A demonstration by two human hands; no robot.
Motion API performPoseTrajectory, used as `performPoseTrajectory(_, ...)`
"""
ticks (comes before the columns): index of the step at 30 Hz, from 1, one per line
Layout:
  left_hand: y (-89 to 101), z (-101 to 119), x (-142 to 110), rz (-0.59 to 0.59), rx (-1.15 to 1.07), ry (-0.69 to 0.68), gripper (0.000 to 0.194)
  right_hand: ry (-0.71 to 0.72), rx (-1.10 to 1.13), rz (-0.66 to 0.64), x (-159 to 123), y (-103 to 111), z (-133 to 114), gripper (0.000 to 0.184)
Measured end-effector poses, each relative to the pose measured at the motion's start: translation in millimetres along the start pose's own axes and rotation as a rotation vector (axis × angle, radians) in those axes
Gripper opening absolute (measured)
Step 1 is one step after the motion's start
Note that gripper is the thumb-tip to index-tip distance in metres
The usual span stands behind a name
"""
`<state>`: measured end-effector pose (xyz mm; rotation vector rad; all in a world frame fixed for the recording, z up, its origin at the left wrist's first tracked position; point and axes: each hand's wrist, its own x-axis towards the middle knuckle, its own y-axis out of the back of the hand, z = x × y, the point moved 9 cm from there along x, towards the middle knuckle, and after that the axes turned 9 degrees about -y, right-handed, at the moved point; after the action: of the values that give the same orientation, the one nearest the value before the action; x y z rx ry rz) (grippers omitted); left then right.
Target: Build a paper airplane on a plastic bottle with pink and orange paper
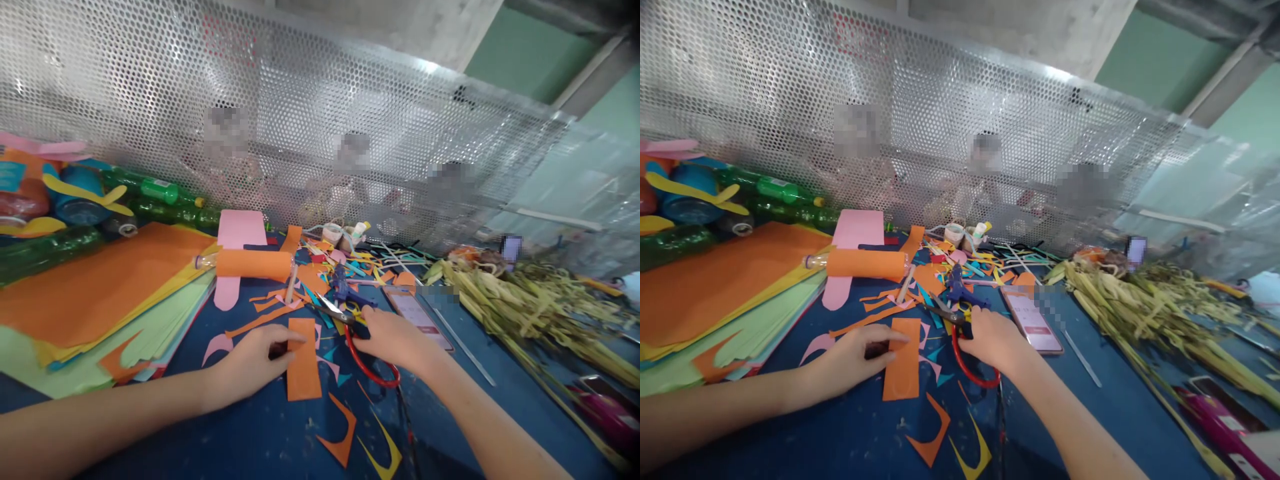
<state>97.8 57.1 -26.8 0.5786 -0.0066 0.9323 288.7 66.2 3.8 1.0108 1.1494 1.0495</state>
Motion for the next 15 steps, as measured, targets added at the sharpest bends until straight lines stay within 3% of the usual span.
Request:
performPoseTrajectory(7, 0.2, -9.0, 1.3, 0.06, -0.172, 0.059, 0.025, 0.027, -0.012, 0.025, 0.3, -1.7, -2.0, 0.036)
performPoseTrajectory(12, 0.5, -14.5, 4.2, 0.09, -0.364, 0.045, 0.041, 0.044, -0.027, 0.036, -2.3, 0.5, -3.3, 0.034)
performPoseTrajectory(15, 4.7, -15.1, 5.7, 0.121, -0.408, 0.01, 0.05, 0.059, 0.095, 0.096, -7.7, 15.7, -5.9, 0.025)
